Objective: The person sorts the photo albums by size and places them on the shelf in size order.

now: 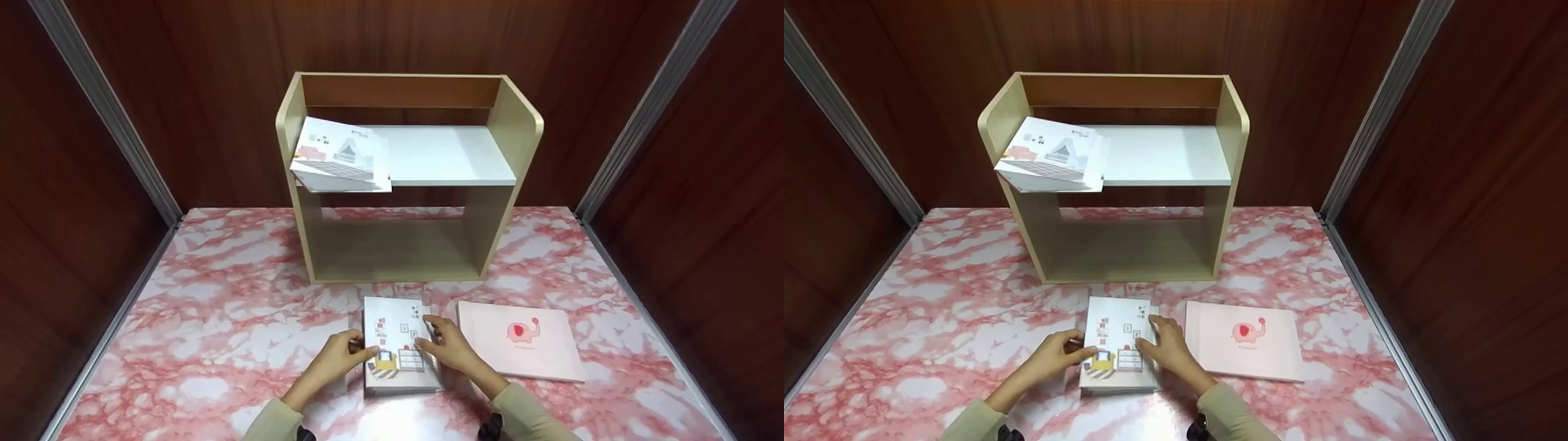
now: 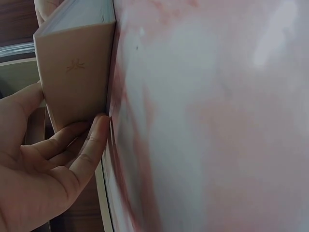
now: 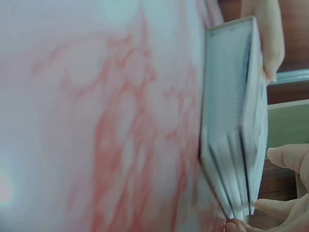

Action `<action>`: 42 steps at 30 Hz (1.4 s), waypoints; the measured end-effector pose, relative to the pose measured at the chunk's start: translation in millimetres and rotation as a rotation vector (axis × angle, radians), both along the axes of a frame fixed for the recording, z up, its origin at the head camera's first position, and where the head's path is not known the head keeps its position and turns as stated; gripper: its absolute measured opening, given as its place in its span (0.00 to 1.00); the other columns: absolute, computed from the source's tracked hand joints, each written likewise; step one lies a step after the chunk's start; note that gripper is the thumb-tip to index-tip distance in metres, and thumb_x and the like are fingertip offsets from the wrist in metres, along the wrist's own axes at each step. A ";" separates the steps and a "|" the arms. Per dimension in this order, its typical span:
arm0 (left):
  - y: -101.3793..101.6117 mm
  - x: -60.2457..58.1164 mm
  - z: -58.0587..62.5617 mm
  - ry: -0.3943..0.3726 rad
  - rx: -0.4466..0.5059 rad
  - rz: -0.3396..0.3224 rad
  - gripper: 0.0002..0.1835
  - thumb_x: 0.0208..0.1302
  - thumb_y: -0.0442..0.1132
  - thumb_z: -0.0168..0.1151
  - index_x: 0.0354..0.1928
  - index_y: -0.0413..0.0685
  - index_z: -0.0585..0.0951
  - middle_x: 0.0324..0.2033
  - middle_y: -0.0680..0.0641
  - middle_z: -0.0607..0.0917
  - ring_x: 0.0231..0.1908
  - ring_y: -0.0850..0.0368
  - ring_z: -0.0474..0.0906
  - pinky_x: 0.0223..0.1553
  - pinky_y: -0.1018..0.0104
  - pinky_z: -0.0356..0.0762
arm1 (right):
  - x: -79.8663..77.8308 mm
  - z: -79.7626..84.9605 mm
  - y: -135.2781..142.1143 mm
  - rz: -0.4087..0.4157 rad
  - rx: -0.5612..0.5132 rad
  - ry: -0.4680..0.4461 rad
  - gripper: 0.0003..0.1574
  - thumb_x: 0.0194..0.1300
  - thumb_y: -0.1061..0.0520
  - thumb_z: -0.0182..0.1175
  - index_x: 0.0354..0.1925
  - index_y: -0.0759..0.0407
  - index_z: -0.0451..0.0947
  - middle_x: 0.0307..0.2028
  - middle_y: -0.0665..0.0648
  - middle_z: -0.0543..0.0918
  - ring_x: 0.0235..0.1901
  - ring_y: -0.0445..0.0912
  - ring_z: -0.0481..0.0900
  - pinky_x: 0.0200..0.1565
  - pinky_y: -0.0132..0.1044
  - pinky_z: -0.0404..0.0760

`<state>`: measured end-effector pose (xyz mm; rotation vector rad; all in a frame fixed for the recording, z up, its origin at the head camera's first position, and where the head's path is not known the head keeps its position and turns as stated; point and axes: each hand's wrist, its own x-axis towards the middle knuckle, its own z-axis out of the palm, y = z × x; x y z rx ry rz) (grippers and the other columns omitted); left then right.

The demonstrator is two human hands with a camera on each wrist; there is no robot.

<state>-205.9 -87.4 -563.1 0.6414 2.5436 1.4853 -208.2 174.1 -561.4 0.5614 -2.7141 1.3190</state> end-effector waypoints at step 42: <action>3.1 26.8 30.0 -0.165 0.280 -0.001 0.25 0.62 0.36 0.60 0.53 0.21 0.67 0.52 0.24 0.71 0.47 0.35 0.76 0.40 0.62 0.82 | 10.4 23.4 -13.6 0.013 -0.444 -0.247 0.41 0.49 0.72 0.64 0.59 0.82 0.58 0.46 0.79 0.73 0.46 0.68 0.73 0.44 0.40 0.77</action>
